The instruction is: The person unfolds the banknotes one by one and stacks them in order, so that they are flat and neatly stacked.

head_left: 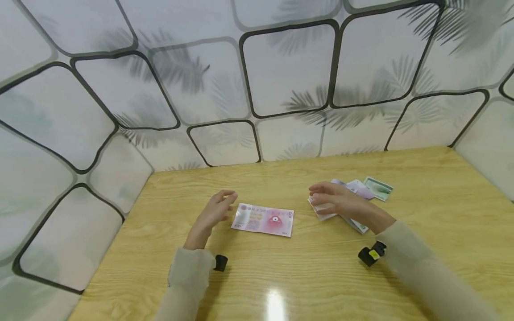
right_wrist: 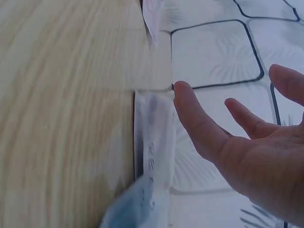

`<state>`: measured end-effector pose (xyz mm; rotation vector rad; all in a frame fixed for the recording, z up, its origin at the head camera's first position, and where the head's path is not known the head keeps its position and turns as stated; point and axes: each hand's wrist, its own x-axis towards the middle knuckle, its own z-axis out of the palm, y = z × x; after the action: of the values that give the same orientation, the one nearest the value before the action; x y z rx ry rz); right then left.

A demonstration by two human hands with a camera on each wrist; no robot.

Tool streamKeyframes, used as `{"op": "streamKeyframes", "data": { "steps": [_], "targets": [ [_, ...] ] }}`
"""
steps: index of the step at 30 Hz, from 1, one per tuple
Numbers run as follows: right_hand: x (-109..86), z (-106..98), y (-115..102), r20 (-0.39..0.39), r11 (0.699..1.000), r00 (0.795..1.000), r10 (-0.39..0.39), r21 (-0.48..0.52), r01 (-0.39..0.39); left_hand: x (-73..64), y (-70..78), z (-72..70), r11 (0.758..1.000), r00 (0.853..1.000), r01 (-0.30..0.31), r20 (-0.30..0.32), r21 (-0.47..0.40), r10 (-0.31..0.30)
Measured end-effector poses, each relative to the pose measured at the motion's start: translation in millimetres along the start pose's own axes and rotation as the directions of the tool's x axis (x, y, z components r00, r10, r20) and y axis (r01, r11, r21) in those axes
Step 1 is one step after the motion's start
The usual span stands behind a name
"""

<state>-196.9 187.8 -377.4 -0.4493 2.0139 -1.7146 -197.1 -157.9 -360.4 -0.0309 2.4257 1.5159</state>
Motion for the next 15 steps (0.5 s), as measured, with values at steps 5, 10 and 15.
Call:
{"op": "streamKeyframes", "data": {
  "steps": [5,10,15],
  "targets": [
    [-10.9,-15.1,-2.9,-0.019,1.0,1.0,-0.025,-0.016,0.025,3.0,7.2,9.0,0.999,0.999,-0.034,0.041,-0.002,0.034],
    [-20.3,-25.5,-4.1,-0.048,0.999,0.999,-0.016,-0.035,0.014,6.1,13.8,21.5,0.998,0.995,-0.061,0.078,-0.011,0.061],
    [-28.8,-34.6,-4.5,-0.083,0.999,0.996,-0.023,-0.04,0.02,9.0,20.6,32.4,0.996,0.991,-0.082,0.101,-0.032,0.085]
  ]
}}
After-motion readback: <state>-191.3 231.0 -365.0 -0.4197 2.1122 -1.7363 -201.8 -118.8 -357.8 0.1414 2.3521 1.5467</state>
